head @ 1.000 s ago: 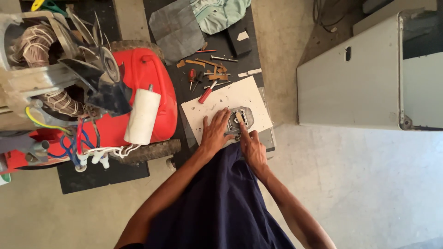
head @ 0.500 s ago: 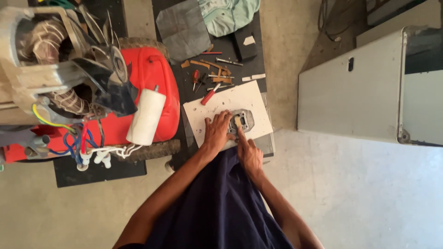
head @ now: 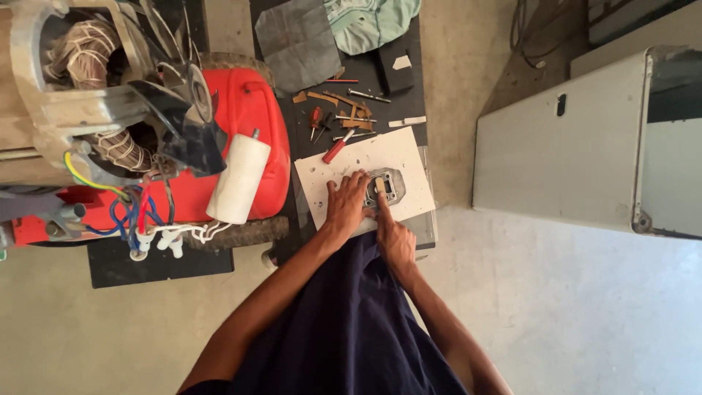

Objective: Repairing and assembling components of a motor and an air compressor on a workbench.

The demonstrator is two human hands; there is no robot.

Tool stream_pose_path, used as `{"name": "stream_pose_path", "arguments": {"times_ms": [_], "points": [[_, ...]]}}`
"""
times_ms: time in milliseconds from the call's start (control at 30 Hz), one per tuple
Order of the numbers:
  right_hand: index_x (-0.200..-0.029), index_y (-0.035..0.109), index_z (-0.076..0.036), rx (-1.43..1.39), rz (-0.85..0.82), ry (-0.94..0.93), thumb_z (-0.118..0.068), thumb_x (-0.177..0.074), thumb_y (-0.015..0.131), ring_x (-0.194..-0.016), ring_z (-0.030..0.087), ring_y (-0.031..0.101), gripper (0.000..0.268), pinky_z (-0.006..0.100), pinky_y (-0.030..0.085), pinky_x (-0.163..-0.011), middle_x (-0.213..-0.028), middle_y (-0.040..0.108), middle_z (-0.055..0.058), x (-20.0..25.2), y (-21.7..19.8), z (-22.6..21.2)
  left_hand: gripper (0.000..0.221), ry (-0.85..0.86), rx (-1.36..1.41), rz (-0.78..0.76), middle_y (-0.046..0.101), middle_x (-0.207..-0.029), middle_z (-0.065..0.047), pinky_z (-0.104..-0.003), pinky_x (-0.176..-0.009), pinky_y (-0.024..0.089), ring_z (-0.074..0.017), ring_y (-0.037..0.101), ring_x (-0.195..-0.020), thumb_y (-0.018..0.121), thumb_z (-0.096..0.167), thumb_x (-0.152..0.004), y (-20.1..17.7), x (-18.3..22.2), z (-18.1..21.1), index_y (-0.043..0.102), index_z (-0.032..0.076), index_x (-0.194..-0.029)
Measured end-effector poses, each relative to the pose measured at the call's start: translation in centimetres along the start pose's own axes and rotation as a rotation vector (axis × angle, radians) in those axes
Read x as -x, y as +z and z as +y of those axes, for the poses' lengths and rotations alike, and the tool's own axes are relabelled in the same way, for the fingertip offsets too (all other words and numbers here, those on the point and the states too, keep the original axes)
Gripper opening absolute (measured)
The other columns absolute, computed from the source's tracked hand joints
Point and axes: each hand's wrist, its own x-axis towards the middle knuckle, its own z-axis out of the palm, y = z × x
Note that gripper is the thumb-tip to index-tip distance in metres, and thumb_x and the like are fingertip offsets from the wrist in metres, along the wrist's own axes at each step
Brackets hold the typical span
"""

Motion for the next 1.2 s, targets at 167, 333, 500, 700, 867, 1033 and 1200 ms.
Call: {"name": "stream_pose_path", "arguments": {"times_ms": [167,333,500,700,867,1033,1200], "points": [[-0.16,0.025,-0.051,-0.012,0.001,-0.014,-0.038,-0.104,0.036,-0.095,0.044,0.073,0.058,0.057,0.057,-0.09,-0.1,0.076,0.015,1.6,-0.1,1.4,0.093,0.0,0.042,-0.015,0.052,-0.139,-0.005,-0.052,-0.096,0.039,-0.0243,0.057,-0.115,0.092,0.042,-0.066,0.6,-0.3,-0.1,0.046,0.014,-0.142],[-0.159,0.034,-0.034,-0.131,0.229,-0.082,-0.035,-0.107,0.039,-0.087,0.049,0.072,0.052,0.059,0.055,-0.085,-0.118,0.072,0.018,0.1,1.1,1.2,0.086,0.013,0.1,0.003,0.051,-0.137,-0.007,-0.053,-0.097,0.038,-0.0278,0.056,-0.114,0.091,0.036,-0.071,0.2,0.1,-0.3,0.047,0.012,-0.141],[-0.131,0.069,-0.032,0.214,0.73,-0.353,-0.031,-0.095,0.067,-0.106,0.021,0.059,0.036,0.036,0.046,-0.08,-0.126,0.057,-0.001,-3.8,2.3,2.6,0.092,0.006,0.103,-0.013,0.051,-0.14,-0.008,-0.052,-0.097,0.038,-0.0286,0.056,-0.116,0.092,0.039,-0.066,1.0,-0.4,-0.5,0.048,0.012,-0.143],[-0.124,0.073,-0.027,0.169,0.752,-0.423,-0.022,-0.09,0.072,-0.091,0.017,0.06,0.034,0.035,0.042,-0.08,-0.11,0.064,-0.004,-4.5,1.9,1.6,0.094,0.011,0.017,0.069,0.053,-0.139,-0.008,-0.051,-0.101,0.036,-0.0253,0.057,-0.116,0.091,0.047,-0.062,3.1,-0.4,-0.9,0.048,0.013,-0.138],[-0.108,0.08,-0.023,0.018,0.758,-0.401,-0.027,-0.097,0.072,-0.085,0.02,0.061,0.015,0.034,0.044,-0.075,-0.095,0.062,-0.002,-7.2,2.9,1.0,0.084,0.052,0.057,0.107,0.054,-0.145,-0.015,-0.053,-0.106,0.032,-0.0288,0.058,-0.122,0.087,0.046,-0.069,2.8,0.4,-1.3,0.052,0.008,-0.134],[-0.11,0.08,-0.017,-0.124,0.751,-0.421,-0.026,-0.099,0.071,-0.078,0.025,0.061,0.016,0.035,0.048,-0.073,-0.083,0.057,0.003,-8.5,3.5,0.7,0.082,0.066,0.023,0.157,0.055,-0.147,-0.012,-0.054,-0.107,0.03,-0.0263,0.058,-0.122,0.088,0.048,-0.069,3.9,-0.1,-1.5,0.055,0.008,-0.133],[-0.109,0.08,-0.022,-0.072,0.751,-0.423,-0.025,-0.095,0.076,-0.078,0.022,0.06,0.015,0.034,0.048,-0.076,-0.082,0.056,0.002,-5.2,5.1,3.8,0.086,0.059,0.042,0.1,0.053,-0.149,-0.011,-0.052,-0.101,0.034,-0.0265,0.056,-0.118,0.089,0.047,-0.067,3.8,0.1,-1.5,0.053,0.01,-0.136]]}}
